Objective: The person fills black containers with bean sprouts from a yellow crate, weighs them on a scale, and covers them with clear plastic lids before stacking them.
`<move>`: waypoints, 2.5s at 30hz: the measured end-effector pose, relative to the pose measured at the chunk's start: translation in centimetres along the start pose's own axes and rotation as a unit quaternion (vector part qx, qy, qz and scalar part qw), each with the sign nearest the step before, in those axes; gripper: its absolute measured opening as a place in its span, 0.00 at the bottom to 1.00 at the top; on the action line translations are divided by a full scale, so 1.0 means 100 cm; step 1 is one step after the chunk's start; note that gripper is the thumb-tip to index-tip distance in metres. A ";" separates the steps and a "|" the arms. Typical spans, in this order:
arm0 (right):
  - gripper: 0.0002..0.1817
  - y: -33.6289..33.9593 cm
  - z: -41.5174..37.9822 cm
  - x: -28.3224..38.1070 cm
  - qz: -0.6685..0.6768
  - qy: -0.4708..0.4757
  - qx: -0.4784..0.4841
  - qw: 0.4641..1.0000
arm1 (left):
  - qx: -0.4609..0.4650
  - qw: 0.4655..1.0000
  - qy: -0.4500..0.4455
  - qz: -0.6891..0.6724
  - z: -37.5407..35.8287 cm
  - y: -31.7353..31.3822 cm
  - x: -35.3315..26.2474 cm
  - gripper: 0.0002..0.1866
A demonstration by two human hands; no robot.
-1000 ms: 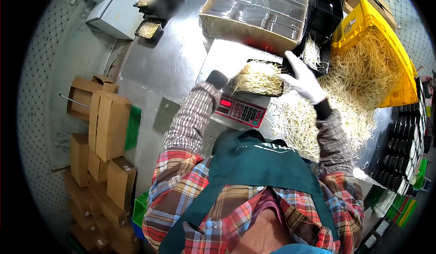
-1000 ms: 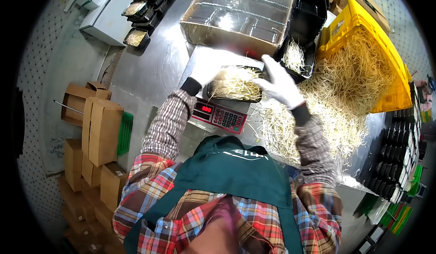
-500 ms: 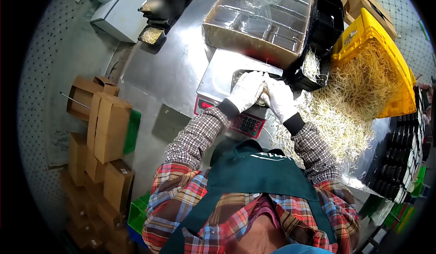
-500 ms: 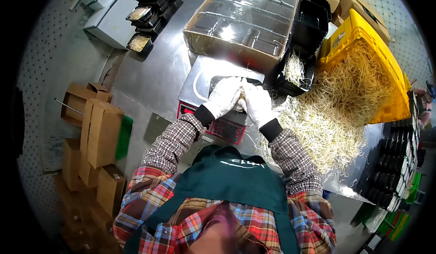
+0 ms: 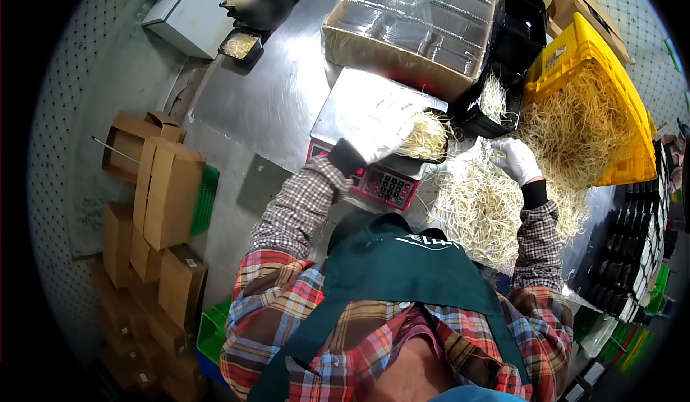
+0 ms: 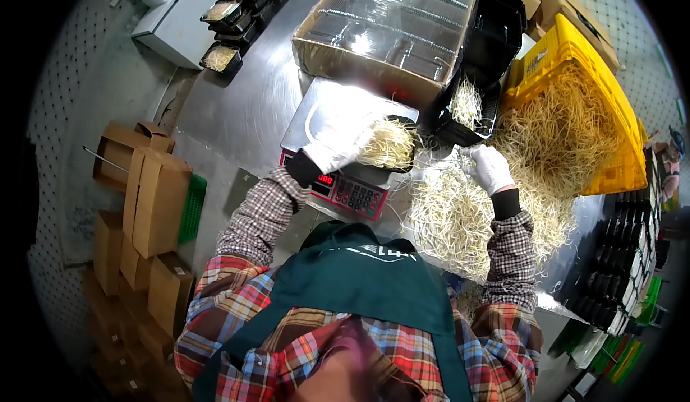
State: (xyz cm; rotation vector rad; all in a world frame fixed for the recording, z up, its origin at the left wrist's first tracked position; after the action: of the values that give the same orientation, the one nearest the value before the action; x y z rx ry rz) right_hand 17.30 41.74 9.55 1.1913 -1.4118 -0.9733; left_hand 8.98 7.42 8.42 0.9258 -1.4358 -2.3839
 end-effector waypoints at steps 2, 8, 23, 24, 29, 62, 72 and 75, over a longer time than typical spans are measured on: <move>0.17 0.010 0.010 0.018 0.150 0.011 -0.086 0.985 | -0.042 0.994 0.056 -0.090 -0.003 0.039 0.000 0.20; 0.20 -0.010 0.087 0.123 0.170 0.062 -0.173 0.968 | -0.122 0.885 0.225 -0.390 -0.055 0.020 0.115 0.29; 0.45 -0.046 0.067 0.187 0.046 0.157 -0.215 0.963 | -0.130 0.978 0.161 -0.011 -0.028 -0.020 0.028 0.25; 0.45 -0.034 0.068 0.174 0.071 0.166 -0.174 0.968 | -0.126 0.983 0.135 0.019 -0.021 -0.019 0.018 0.27; 0.42 -0.015 0.047 0.125 0.113 0.192 -0.202 0.954 | -0.025 0.998 -0.014 0.053 -0.010 -0.040 -0.001 0.30; 0.29 -0.018 -0.044 -0.006 0.170 -0.096 -0.214 0.957 | -0.080 0.986 0.093 -0.112 -0.075 0.051 0.054 0.36; 0.35 -0.066 0.040 0.173 0.195 0.039 -0.262 0.944 | 0.124 0.977 0.167 -0.050 -0.056 0.023 0.045 0.62; 0.41 -0.028 0.027 0.190 0.118 0.064 -0.231 0.964 | 0.090 0.984 0.155 -0.014 -0.060 0.015 0.049 0.59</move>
State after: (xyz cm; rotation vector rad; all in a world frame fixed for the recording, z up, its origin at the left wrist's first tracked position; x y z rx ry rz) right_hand 14.93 22.45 9.97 0.7082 -1.1120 -0.9709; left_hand 8.58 0.01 5.73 1.3021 -1.5366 -2.0356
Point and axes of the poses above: each hand's wrist, its own z-axis towards the middle knuckle, its own y-axis out of the back of the hand, x = y × z, the point moved 2 cm from there along z, towards the middle knuckle, and after that the axes turned 8 degrees about -y, right-handed, at the moved point
